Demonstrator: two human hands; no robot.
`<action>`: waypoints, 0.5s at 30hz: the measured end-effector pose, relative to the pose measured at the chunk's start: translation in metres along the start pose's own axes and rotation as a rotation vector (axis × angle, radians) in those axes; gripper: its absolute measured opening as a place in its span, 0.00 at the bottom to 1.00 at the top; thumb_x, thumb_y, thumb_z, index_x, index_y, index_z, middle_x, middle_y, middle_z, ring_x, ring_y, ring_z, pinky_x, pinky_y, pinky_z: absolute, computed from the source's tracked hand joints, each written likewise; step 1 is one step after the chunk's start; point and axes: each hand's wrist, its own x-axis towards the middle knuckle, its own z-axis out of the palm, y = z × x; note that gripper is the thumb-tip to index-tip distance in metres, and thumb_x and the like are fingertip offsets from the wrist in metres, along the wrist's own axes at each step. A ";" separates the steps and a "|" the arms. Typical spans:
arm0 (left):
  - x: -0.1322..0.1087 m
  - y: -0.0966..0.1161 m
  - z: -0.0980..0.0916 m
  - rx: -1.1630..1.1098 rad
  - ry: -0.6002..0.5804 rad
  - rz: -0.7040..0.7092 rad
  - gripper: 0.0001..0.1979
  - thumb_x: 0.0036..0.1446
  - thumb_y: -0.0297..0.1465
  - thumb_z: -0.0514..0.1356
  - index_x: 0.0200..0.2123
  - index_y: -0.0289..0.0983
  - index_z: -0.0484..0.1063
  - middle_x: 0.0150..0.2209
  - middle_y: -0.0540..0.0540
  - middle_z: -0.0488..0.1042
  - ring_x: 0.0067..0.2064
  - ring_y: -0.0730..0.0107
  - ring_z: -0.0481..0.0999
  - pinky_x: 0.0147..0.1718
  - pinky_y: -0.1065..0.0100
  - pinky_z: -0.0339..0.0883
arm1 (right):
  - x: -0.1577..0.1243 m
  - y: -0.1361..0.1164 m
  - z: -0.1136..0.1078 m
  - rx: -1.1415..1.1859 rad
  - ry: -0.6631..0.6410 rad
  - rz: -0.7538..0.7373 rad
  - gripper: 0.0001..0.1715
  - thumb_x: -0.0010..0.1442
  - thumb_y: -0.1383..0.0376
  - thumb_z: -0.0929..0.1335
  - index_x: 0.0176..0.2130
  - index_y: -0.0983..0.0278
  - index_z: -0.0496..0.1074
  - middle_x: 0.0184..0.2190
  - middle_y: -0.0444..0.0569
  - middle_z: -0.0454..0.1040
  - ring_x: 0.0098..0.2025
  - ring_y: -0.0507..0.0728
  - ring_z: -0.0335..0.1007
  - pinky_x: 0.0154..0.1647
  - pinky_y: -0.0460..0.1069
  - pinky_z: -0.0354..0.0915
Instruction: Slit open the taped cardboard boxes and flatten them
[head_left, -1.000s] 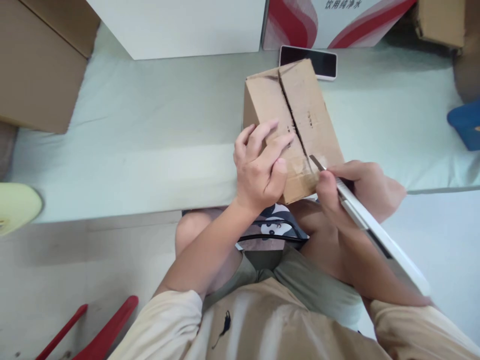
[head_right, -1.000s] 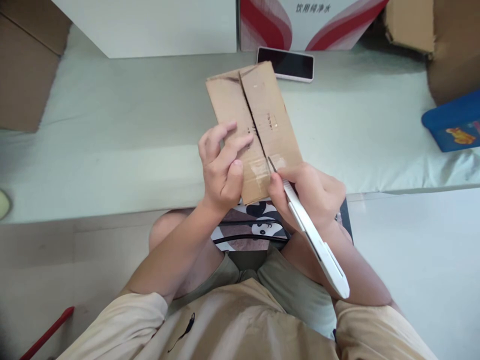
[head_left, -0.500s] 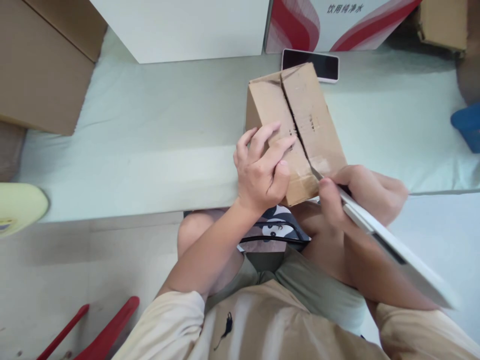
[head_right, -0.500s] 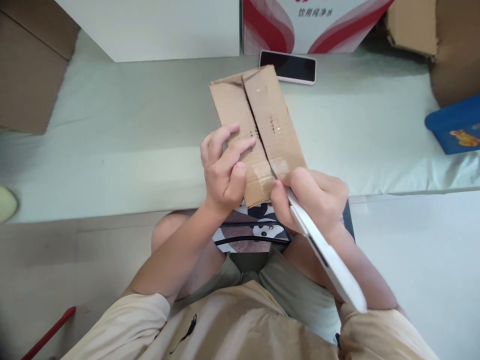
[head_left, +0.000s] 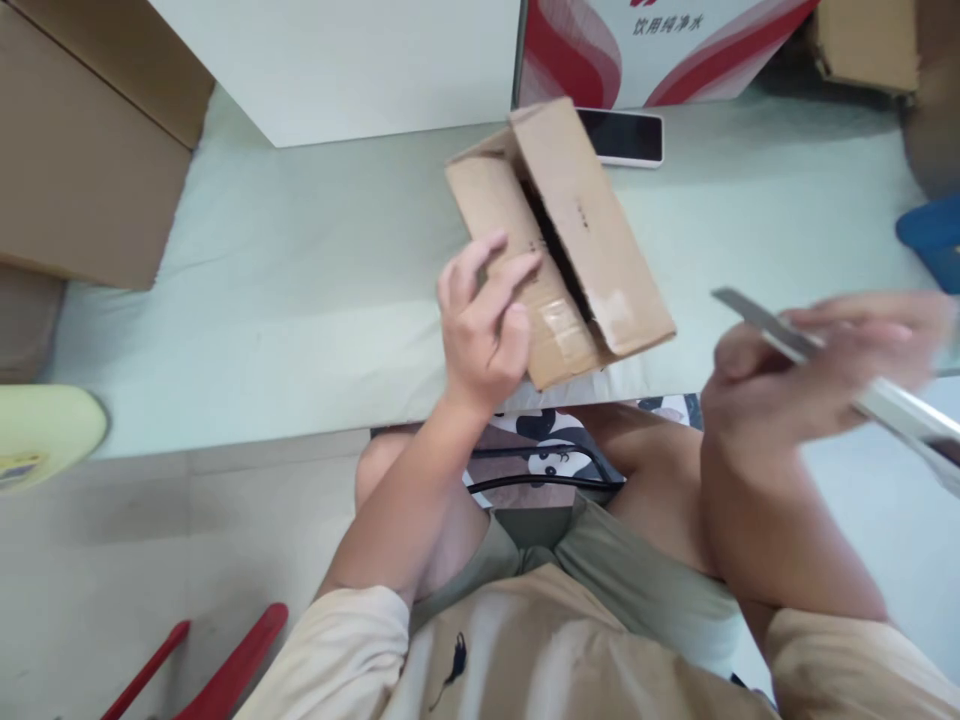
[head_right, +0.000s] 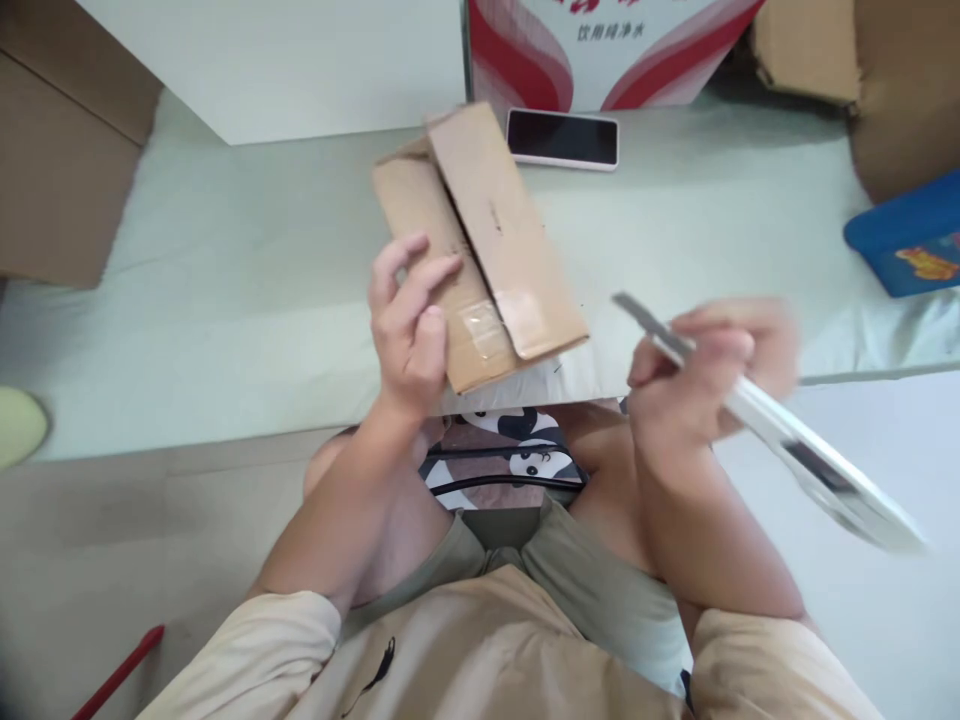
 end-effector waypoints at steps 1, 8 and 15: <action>0.002 -0.009 -0.003 -0.013 0.020 -0.005 0.30 0.70 0.52 0.40 0.56 0.44 0.73 0.63 0.41 0.67 0.67 0.50 0.65 0.66 0.49 0.56 | 0.007 0.009 0.008 0.015 0.087 -0.029 0.25 0.70 0.41 0.57 0.36 0.56 0.63 0.22 0.39 0.57 0.18 0.50 0.61 0.14 0.47 0.52; 0.012 -0.053 -0.029 0.015 0.048 -0.055 0.31 0.66 0.56 0.48 0.61 0.43 0.66 0.62 0.39 0.65 0.67 0.52 0.64 0.66 0.50 0.59 | 0.037 0.055 0.043 0.042 -0.158 0.138 0.21 0.66 0.44 0.66 0.46 0.57 0.66 0.37 0.47 0.79 0.38 0.57 0.79 0.43 0.56 0.74; 0.008 -0.034 -0.033 0.110 0.025 0.175 0.35 0.59 0.59 0.53 0.57 0.40 0.70 0.59 0.35 0.69 0.66 0.44 0.65 0.67 0.44 0.53 | 0.027 0.064 0.060 0.083 -0.474 0.262 0.19 0.57 0.53 0.72 0.37 0.56 0.60 0.30 0.41 0.70 0.33 0.56 0.66 0.40 0.54 0.65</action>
